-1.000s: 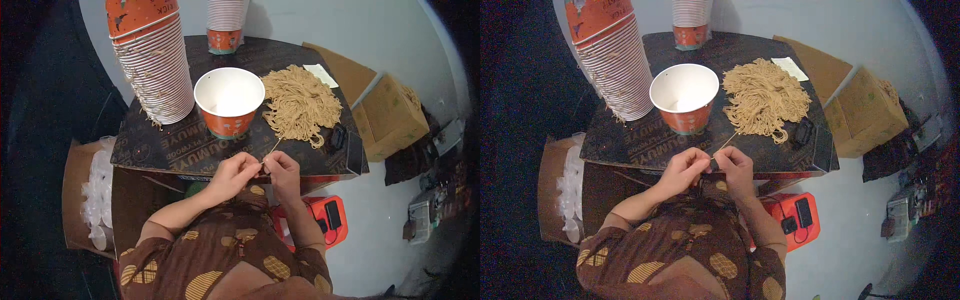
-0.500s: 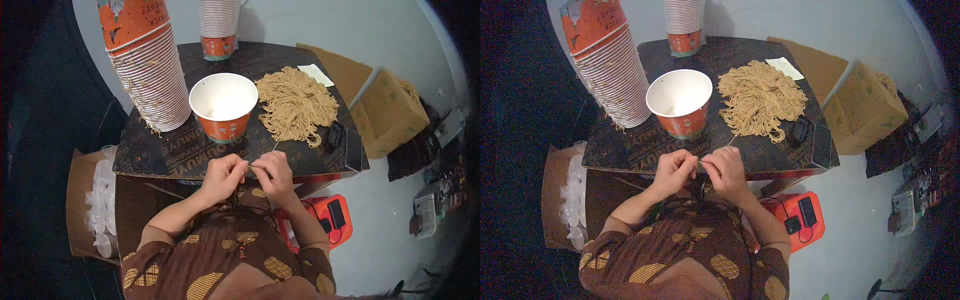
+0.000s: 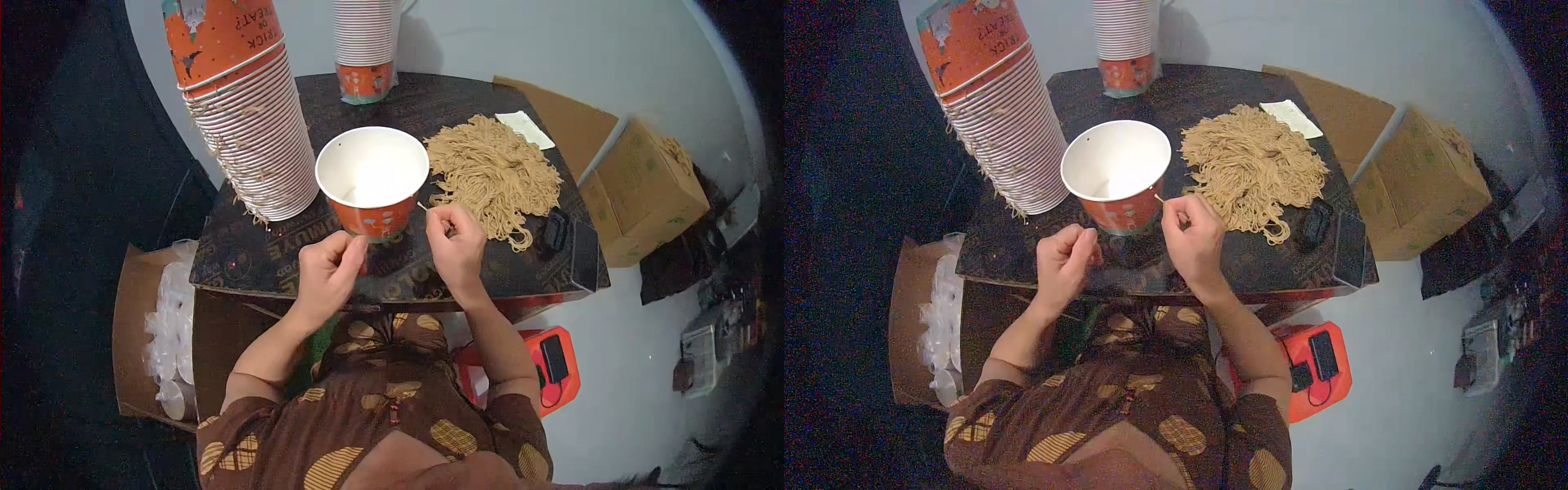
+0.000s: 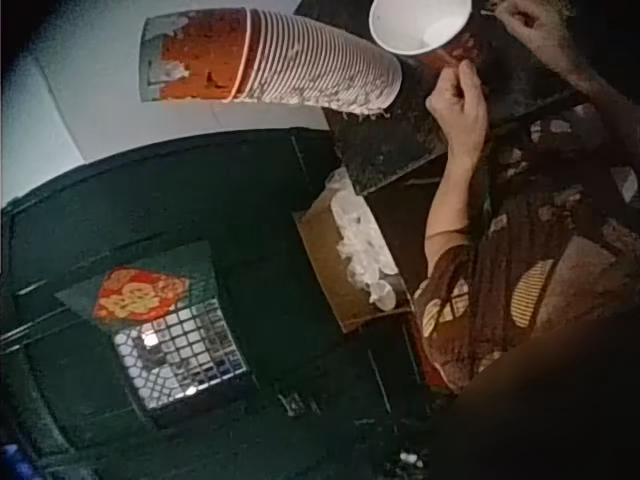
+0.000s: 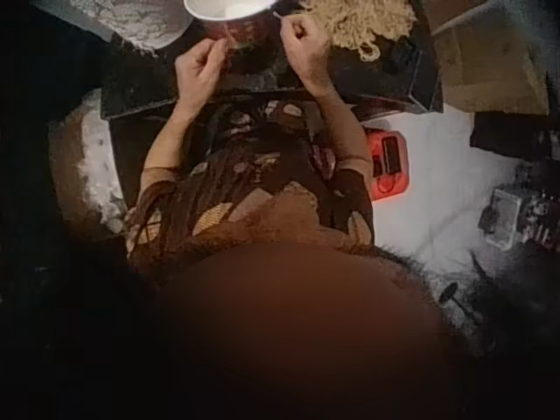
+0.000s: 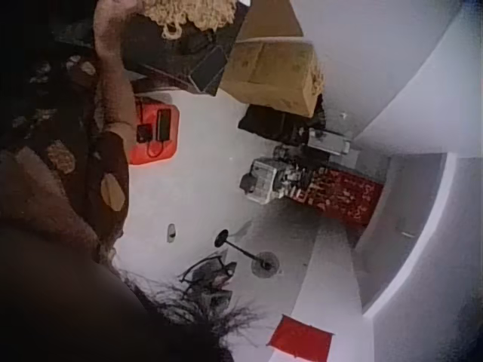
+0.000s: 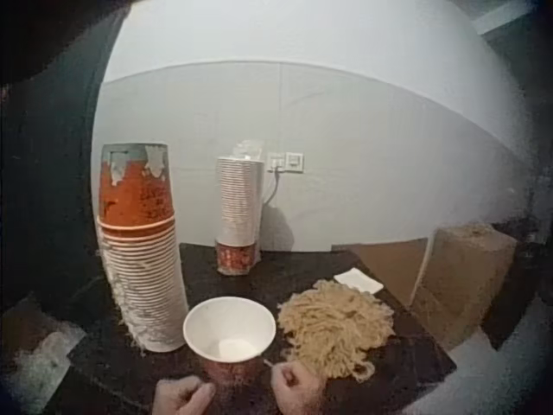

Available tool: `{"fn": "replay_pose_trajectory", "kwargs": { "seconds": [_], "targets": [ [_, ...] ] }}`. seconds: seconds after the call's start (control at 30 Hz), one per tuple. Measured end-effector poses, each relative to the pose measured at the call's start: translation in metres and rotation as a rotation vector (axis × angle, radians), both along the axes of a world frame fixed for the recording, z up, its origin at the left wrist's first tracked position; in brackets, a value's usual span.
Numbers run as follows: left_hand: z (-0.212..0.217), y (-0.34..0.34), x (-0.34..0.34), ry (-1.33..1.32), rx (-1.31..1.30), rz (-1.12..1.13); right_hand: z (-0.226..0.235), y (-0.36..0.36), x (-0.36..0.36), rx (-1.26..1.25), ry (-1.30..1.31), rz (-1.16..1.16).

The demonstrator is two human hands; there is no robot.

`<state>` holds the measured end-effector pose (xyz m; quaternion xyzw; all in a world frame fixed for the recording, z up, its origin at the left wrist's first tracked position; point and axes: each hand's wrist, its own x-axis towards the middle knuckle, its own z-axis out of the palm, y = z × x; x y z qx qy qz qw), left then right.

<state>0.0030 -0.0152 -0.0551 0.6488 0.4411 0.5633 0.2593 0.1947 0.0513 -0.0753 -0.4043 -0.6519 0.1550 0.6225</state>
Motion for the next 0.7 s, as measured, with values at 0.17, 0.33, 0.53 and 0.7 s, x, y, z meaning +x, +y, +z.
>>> {"fn": "replay_pose_trajectory", "kwargs": {
  "seconds": [0.17, 0.33, 0.53, 0.7],
  "targets": [
    [0.01, -0.001, -0.01, -0.006, -0.05, 0.035, 0.0, 0.006, -0.003, -0.015, -0.034, -0.022],
    [0.02, -0.002, -0.013, -0.008, -0.005, 0.072, 0.002, 0.009, -0.005, -0.009, -0.082, -0.034],
    [0.018, 0.0, -0.019, 0.055, 0.032, 0.057, 0.003, 0.011, -0.008, -0.004, -0.11, -0.046],
    [0.027, 0.017, -0.019, 0.049, 0.103, 0.111, 0.002, 0.016, -0.013, -0.004, -0.098, -0.037]
  ]
}}
